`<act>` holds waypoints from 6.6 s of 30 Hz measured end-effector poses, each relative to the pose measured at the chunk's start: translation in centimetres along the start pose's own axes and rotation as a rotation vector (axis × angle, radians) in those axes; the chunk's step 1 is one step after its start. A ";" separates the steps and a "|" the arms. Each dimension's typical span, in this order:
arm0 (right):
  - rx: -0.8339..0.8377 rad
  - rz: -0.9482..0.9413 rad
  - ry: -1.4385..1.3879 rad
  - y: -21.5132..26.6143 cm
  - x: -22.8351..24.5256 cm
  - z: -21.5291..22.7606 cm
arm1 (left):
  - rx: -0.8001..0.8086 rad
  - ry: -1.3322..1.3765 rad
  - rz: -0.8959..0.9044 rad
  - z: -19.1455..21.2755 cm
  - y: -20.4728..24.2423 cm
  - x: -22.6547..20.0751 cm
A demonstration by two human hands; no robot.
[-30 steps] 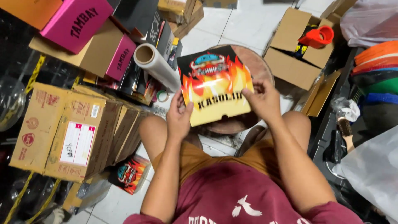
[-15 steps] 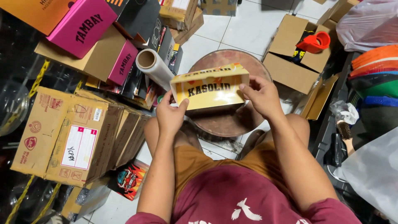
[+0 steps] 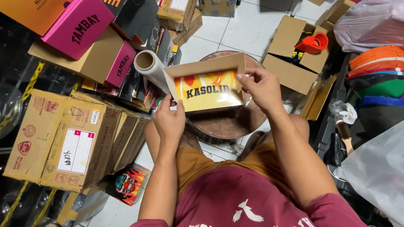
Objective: Unboxing caps from shipping and product packaging to display them.
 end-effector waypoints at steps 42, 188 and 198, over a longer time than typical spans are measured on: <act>-0.087 0.142 0.246 1.9 1.1 1.1 | -0.242 0.023 -0.140 0.6 0.7 1.0; 0.682 -0.114 0.031 12.9 -11.5 -27.7 | -0.644 0.586 0.932 34.1 33.7 56.6; 0.664 -0.084 0.072 12.7 -12.5 -28.5 | -0.669 0.024 1.368 28.7 37.5 58.4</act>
Point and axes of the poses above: each hand's wrist, its own y-axis away from the middle knuckle, its own z-axis out of the back of the hand, x = y × z, the point moved 9 cm from there along -y, towards the middle knuckle, and after that the axes turned 5 degrees about -x, right-handed, at the moved point
